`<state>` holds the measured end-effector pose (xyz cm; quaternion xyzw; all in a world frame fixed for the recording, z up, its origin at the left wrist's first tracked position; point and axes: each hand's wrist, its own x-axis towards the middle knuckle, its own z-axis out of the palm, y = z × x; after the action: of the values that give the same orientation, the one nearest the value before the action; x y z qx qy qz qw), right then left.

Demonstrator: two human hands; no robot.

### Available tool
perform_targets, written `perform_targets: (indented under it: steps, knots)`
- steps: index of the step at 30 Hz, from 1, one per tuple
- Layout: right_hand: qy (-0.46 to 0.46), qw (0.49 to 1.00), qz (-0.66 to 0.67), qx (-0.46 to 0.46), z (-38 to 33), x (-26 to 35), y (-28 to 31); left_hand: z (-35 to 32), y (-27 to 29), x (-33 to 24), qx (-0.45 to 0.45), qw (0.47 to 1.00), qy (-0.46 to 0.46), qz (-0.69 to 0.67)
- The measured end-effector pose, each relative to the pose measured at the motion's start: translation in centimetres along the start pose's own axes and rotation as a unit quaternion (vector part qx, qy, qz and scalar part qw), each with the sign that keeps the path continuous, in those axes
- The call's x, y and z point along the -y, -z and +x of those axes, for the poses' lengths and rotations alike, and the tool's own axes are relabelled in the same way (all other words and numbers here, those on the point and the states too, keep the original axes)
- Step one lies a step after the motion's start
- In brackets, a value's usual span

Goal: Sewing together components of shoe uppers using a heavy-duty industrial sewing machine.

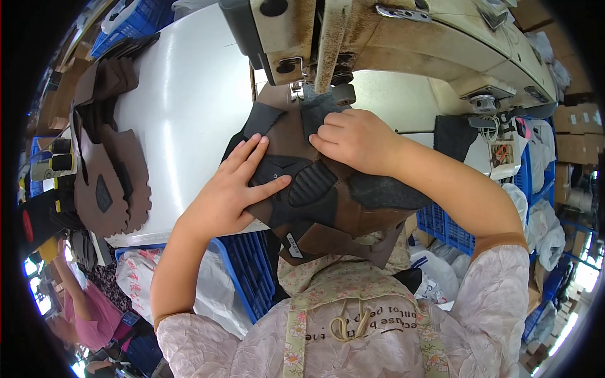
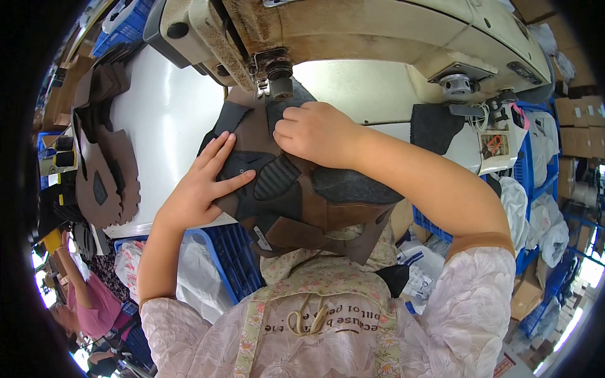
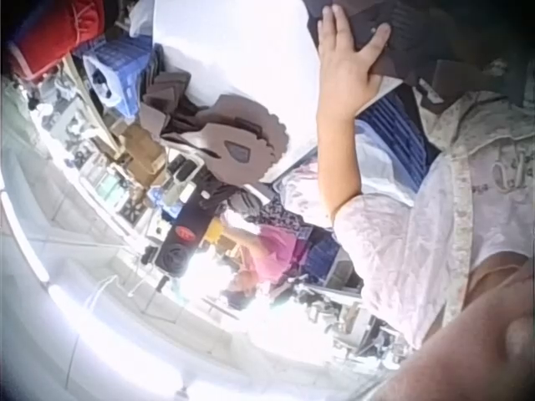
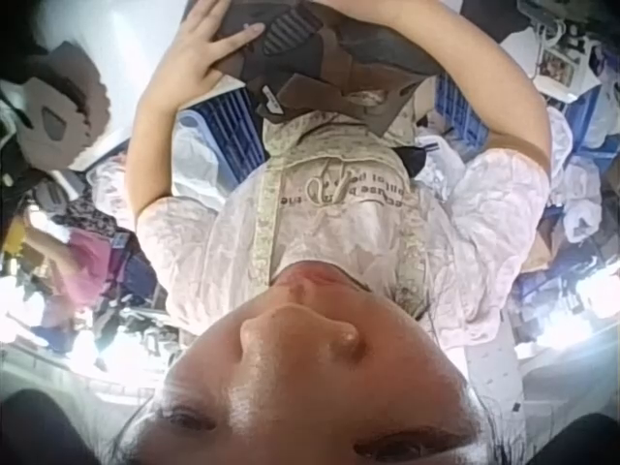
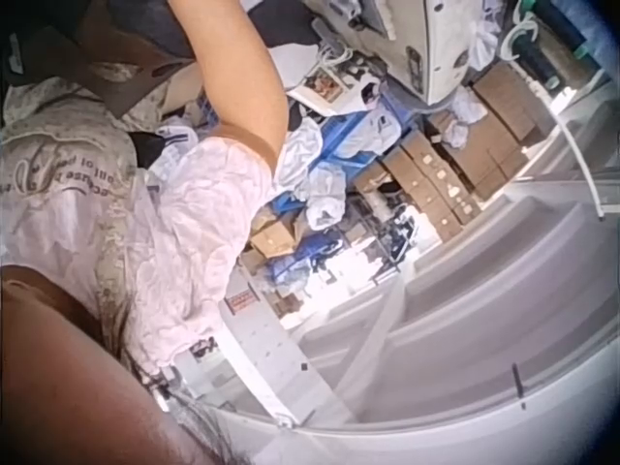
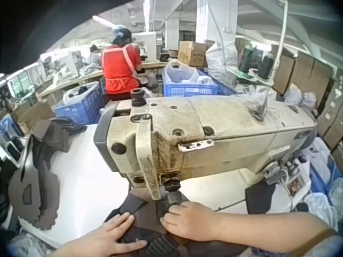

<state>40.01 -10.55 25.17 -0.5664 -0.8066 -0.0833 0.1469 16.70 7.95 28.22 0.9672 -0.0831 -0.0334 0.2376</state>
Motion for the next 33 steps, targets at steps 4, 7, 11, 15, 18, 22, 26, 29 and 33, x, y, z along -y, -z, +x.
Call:
perform_targets:
  steps: [4, 7, 11, 15, 18, 22, 26, 29, 33]
  knots:
    - [-0.017, 1.0, 0.001, -0.014, 0.1, 0.4, -0.3, 0.0, 0.0, 0.0, 0.0, 1.0, 0.002, 0.005]
    - [-0.011, 0.995, -0.028, -0.095, 0.2, 0.5, -0.5, 0.0, 0.0, 0.0, 0.001, 1.0, -0.001, 0.005]
    - [-0.032, 0.998, -0.018, -0.057, -0.1, 0.5, -0.3, -0.1, -0.2, 0.0, -0.001, 1.0, -0.001, 0.013]
    - [-0.043, 0.998, -0.03, -0.035, -0.2, 0.7, -0.1, 0.0, -0.1, -0.1, -0.004, 1.0, 0.002, 0.015]
    - [-0.048, 0.998, -0.034, -0.033, -0.2, 0.7, 0.1, 0.1, 0.0, -0.1, -0.002, 1.0, 0.003, 0.021]
    - [-0.05, 0.998, -0.035, -0.026, -0.1, 0.7, 0.1, 0.0, 0.0, -0.2, -0.005, 1.0, 0.005, 0.019]
    - [-0.06, 0.997, -0.044, -0.004, 0.2, 0.8, 0.5, 0.1, -0.1, 0.0, -0.012, 0.999, 0.006, 0.029]
    - [-0.071, 0.997, -0.043, 0.005, 0.4, 0.8, 0.5, 0.2, 0.0, 0.2, -0.019, 0.999, 0.006, 0.029]
    - [-0.114, 0.992, -0.031, 0.032, 0.3, 0.8, 0.4, 0.5, 0.0, 0.5, -0.027, 0.999, 0.003, 0.023]
